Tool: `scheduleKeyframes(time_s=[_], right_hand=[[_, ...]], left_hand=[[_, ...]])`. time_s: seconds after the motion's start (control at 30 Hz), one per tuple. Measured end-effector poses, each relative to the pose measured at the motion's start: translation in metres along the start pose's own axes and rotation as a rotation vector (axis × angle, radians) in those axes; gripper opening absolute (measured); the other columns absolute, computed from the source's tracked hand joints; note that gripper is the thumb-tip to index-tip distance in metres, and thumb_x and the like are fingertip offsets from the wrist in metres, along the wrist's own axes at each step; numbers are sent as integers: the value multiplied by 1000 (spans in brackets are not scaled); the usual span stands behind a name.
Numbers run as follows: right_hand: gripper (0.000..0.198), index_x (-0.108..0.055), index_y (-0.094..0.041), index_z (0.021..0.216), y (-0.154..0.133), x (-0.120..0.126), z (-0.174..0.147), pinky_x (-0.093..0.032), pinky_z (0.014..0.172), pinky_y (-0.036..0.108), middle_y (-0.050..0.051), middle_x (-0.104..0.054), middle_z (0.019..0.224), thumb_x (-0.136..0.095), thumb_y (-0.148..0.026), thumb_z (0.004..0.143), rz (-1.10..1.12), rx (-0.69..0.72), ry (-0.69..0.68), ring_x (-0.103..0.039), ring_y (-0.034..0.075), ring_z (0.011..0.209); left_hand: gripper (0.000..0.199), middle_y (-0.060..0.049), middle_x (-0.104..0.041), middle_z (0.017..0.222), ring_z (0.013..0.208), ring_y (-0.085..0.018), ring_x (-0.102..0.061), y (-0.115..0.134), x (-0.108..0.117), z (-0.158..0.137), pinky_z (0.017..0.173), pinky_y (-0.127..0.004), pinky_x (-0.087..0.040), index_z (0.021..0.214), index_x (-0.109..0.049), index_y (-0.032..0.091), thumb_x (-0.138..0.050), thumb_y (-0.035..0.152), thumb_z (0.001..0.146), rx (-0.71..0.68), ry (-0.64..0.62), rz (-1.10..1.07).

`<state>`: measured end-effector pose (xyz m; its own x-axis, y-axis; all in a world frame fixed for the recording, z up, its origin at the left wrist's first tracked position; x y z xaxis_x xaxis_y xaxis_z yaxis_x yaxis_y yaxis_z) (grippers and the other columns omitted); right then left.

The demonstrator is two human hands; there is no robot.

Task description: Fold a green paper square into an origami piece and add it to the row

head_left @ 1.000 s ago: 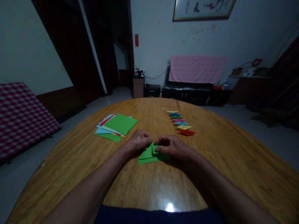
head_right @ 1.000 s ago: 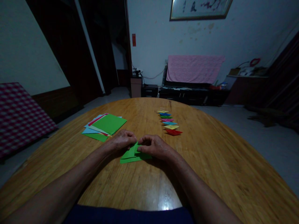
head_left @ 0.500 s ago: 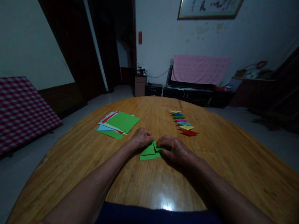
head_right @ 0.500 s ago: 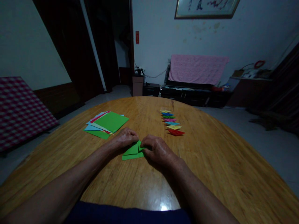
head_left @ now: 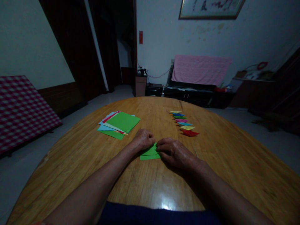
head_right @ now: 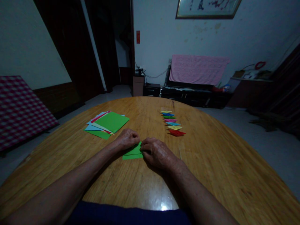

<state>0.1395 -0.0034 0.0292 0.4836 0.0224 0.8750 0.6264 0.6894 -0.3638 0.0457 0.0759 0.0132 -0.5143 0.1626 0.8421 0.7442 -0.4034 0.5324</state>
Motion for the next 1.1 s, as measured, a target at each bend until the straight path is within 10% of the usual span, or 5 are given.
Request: scheduleKeyframes(time_s=[1.1], right_hand=[[24, -64, -19, 97, -16, -6, -1, -41, 75, 31, 5, -54, 89, -44, -11, 86, -101, -9, -9, -49, 16, 83]], left_hand=[[26, -1, -52, 55, 57, -12, -44, 8, 1, -5, 54, -25, -26, 69, -71, 10, -48, 20, 72, 1, -10, 98]])
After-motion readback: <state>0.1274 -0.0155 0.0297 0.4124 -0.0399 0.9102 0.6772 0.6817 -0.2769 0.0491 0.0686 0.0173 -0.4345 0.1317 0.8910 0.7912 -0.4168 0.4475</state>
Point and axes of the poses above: each hand's wrist, its own z-axis towards the middle knuckle, its own x-axis out of the back of the hand, y = z × x, the point moved 8 cm from there along z, towards the middle knuckle
